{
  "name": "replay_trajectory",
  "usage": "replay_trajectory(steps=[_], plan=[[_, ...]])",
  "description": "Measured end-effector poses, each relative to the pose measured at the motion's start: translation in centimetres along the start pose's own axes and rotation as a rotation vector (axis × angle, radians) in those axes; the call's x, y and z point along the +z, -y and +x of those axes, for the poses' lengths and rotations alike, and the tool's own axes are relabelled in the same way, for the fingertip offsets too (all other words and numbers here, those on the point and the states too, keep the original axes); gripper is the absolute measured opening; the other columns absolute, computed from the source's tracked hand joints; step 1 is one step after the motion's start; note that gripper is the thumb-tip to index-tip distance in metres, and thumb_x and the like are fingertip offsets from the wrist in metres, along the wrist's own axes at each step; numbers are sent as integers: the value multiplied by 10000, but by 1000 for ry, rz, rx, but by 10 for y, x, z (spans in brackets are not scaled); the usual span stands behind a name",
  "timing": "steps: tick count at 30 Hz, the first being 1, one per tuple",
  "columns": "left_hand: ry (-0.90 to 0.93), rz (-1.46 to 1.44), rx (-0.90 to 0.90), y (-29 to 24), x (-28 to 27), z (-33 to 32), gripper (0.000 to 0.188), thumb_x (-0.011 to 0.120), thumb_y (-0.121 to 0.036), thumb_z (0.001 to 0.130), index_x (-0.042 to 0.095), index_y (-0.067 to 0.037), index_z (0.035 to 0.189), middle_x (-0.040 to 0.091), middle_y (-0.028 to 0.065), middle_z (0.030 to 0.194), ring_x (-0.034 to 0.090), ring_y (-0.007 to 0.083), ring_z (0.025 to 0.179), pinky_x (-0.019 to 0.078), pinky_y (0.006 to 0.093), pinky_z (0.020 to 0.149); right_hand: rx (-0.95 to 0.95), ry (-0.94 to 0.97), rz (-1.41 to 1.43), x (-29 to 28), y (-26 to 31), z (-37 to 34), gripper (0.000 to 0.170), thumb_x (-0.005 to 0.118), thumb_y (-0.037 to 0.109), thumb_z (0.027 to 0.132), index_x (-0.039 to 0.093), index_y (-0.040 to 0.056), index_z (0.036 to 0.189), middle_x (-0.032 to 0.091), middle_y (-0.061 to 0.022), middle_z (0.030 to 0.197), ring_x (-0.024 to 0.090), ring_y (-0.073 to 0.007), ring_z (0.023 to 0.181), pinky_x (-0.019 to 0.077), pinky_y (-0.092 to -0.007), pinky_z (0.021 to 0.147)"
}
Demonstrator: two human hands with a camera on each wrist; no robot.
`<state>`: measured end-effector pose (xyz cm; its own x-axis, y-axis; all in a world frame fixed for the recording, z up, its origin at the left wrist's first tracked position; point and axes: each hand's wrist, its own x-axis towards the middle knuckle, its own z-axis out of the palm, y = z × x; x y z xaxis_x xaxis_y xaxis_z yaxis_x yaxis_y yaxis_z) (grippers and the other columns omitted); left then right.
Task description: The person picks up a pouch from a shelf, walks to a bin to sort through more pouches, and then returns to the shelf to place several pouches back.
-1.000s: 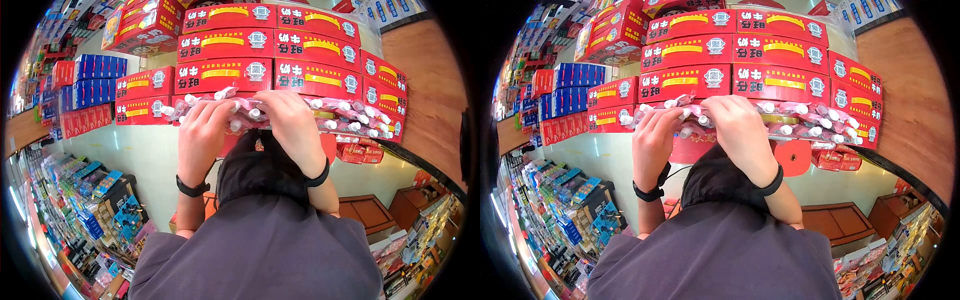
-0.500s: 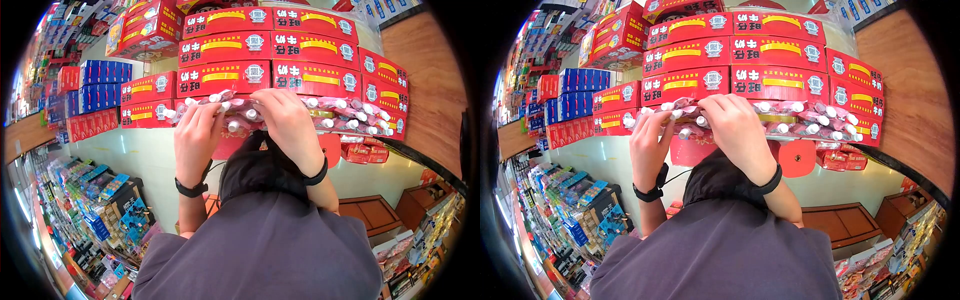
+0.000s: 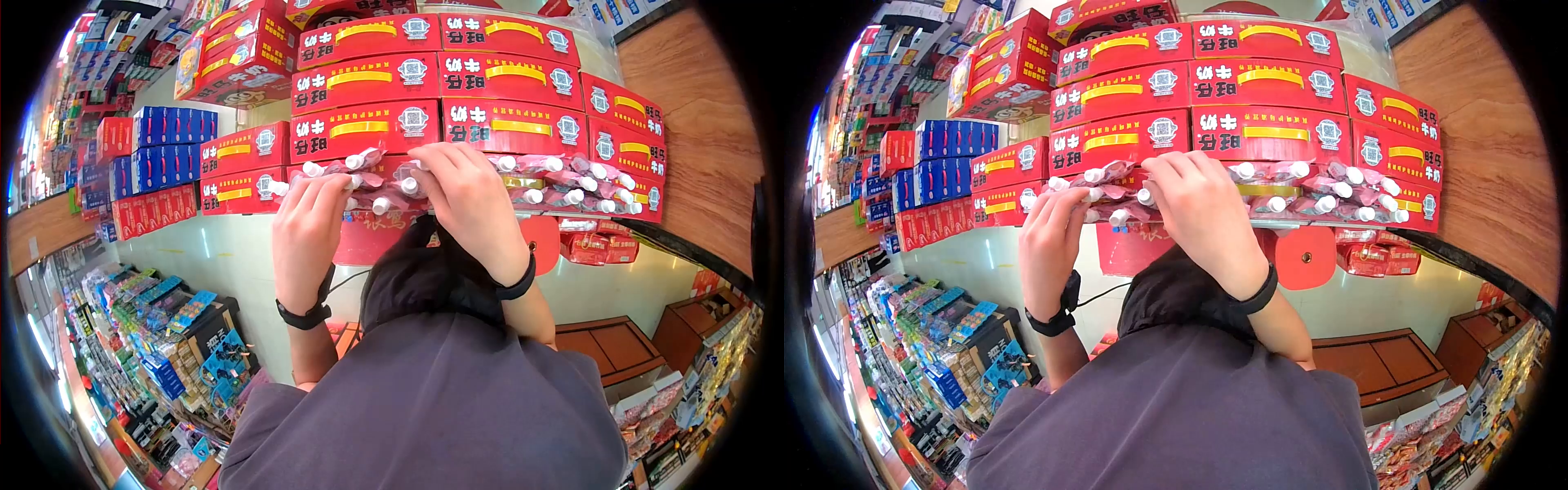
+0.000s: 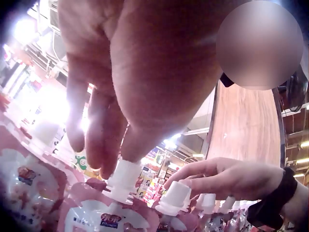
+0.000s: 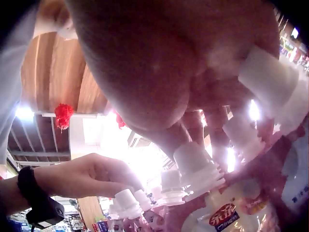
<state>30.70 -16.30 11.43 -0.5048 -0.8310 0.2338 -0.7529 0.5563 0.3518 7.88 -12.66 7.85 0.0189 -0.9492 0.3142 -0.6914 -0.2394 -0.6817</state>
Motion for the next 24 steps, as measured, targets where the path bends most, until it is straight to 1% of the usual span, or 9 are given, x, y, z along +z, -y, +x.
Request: replay_trajectory(steps=[3, 6, 9, 12, 13, 16, 17, 20, 24], plan=[[-5, -54, -30, 0, -1, -1, 130, 744, -18, 898, 704, -21, 1022, 729, 97, 983, 685, 284, 913, 562, 397, 796, 51, -1, -41, 0, 3, -1, 195, 702, 120, 948, 685, 29, 1120, 718, -117, 1020, 671, -315, 958, 538, -428, 861], [-15, -65, -54, -1, -2, 1, 125, 755, -35, 901, 715, -27, 1019, 730, 100, 987, 686, 282, 923, 564, 399, 801, 50, 3, -37, 0, 4, -1, 188, 704, 125, 947, 683, 33, 1110, 720, -120, 997, 671, -320, 925, 539, -428, 835], [-108, -91, -106, 3, 3, 5, 158, 764, -48, 901, 726, -36, 1054, 738, 103, 1001, 689, 283, 942, 566, 397, 801, 38, -5, -44, 1, 3, -2, 179, 706, 114, 939, 682, 35, 1097, 718, -127, 980, 673, -324, 919, 537, -429, 831], [-169, -89, -86, 6, 4, 18, 198, 770, -47, 898, 733, -39, 1092, 748, 100, 1015, 691, 292, 962, 566, 393, 803, 47, -3, -38, 2, 4, -1, 173, 706, 99, 932, 679, 31, 1089, 716, -138, 976, 677, -331, 930, 539, -436, 831], [-161, -66, -80, 4, 5, 23, 182, 758, -83, 916, 743, -28, 1088, 759, 110, 1011, 696, 303, 987, 566, 401, 812, 45, -2, -31, 3, 4, -1, 174, 705, 94, 931, 678, 29, 1089, 716, -140, 978, 678, -333, 934, 539, -439, 833], [30, -90, -117, 8, 5, 29, 209, 736, -130, 953, 757, -19, 1129, 759, 159, 1041, 712, 324, 1005, 566, 416, 864, 38, 7, -24, 4, 7, -1, 174, 704, 84, 929, 674, 23, 1090, 719, -146, 985, 682, -339, 945, 541, -447, 839], [37, -113, -158, 6, 6, 30, 213, 715, -167, 970, 770, -20, 1115, 764, 162, 1031, 714, 325, 1006, 567, 421, 865, 35, 14, -31, 3, 8, -1, 175, 704, 83, 929, 674, 22, 1090, 720, -147, 989, 683, -340, 948, 542, -449, 841], [35, -53, -96, 7, 7, 34, 196, 718, -164, 966, 780, -27, 1092, 766, 152, 986, 714, 322, 984, 569, 426, 845, 32, 26, -42, 1, 10, 0, 179, 704, 80, 929, 676, 20, 1095, 722, -150, 999, 685, -341, 954, 543, -449, 845], [48, -66, -63, 3, 5, 34, 172, 722, -164, 957, 779, -26, 1043, 764, 142, 949, 713, 318, 953, 569, 426, 823, 34, 19, -30, 2, 11, 0, 187, 702, 54, 915, 679, 17, 1096, 724, -154, 1005, 687, -341, 958, 544, -446, 848]])
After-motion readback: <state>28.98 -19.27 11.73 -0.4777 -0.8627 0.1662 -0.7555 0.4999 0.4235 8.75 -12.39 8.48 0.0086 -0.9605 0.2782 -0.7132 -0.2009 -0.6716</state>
